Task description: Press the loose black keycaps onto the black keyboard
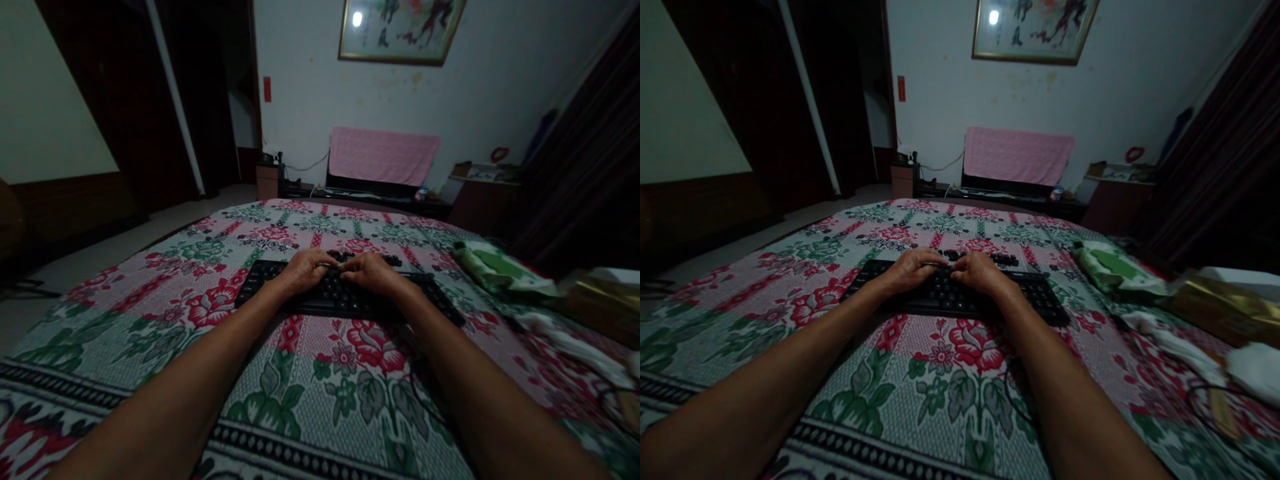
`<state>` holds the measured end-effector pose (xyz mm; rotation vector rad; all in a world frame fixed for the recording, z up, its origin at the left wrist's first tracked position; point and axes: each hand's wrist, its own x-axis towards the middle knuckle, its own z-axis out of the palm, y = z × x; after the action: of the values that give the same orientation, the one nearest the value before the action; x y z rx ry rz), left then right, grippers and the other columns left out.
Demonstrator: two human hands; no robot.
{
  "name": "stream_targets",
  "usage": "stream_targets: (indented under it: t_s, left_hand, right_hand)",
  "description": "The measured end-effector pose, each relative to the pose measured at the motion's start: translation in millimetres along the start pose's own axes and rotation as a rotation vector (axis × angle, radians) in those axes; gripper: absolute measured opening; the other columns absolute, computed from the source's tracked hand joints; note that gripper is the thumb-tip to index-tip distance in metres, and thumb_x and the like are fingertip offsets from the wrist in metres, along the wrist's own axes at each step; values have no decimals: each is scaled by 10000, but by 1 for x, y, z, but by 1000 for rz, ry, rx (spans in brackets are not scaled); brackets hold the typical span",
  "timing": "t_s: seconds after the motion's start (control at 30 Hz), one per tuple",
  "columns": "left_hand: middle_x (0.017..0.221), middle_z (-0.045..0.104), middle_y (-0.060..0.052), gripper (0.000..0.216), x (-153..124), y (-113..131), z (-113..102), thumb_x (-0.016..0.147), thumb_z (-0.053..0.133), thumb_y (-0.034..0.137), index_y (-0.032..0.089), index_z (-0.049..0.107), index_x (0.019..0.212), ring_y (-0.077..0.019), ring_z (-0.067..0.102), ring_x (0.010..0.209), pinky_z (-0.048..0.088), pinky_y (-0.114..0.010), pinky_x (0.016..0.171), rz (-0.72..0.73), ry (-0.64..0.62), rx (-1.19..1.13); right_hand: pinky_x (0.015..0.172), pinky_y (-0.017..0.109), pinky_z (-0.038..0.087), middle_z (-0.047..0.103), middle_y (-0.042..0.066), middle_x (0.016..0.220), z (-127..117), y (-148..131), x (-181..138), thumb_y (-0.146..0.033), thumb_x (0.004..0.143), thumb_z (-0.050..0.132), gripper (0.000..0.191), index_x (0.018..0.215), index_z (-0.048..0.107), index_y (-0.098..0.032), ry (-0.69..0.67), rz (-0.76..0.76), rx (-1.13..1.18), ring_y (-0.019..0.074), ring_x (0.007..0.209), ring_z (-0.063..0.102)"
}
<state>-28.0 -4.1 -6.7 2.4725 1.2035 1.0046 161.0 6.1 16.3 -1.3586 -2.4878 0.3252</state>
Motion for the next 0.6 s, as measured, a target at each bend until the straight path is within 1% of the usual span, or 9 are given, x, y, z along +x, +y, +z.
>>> stream_targets:
  t_s: [0.07, 0.17, 0.27, 0.4, 0.6]
  left_hand:
    - [1017, 633, -17, 343, -1, 0, 2, 749, 462, 101, 229, 660, 998, -144, 556, 975, 409, -263, 898, 57, -51, 23]
    - [1102, 590, -5, 396, -2, -2, 4, 760, 450, 111, 278, 619, 1076, -155, 532, 1027, 394, -282, 919, 89, -119, 82]
    - [1080, 593, -5, 391, -3, -1, 4, 767, 444, 121, 291, 622, 1071, -166, 546, 993, 411, -287, 888, 136, -180, 128]
    - [1068, 600, -19, 362, -2, -2, 5, 785, 427, 135, 265, 633, 1052, -175, 551, 973, 424, -300, 862, 154, -184, 192]
    - [1081, 595, -6, 347, -1, -5, 8, 792, 434, 147, 265, 627, 1055, -157, 549, 979, 424, -282, 870, 168, -187, 250]
  right_hand:
    - [525, 211, 344, 645, -19, 625, 1, 1, 1, -271, 700, 573, 207, 831, 719, -203, -9, 27, 12, 112, 570, 521]
    - [502, 210, 328, 608, -26, 559, 3, 4, 3, -288, 683, 583, 216, 818, 725, -198, -5, 66, 16, 105, 532, 493]
    - [509, 206, 337, 624, -26, 588, 5, 7, 4, -285, 678, 590, 231, 846, 724, -199, -14, 63, 65, 108, 556, 506]
    - [557, 202, 375, 662, -28, 664, 7, 11, 3, -261, 691, 584, 242, 884, 716, -199, -25, 23, 138, 113, 612, 536]
    - [604, 195, 401, 683, -23, 728, 4, 8, 0, -199, 716, 553, 284, 961, 697, -194, -55, 0, 132, 115, 655, 558]
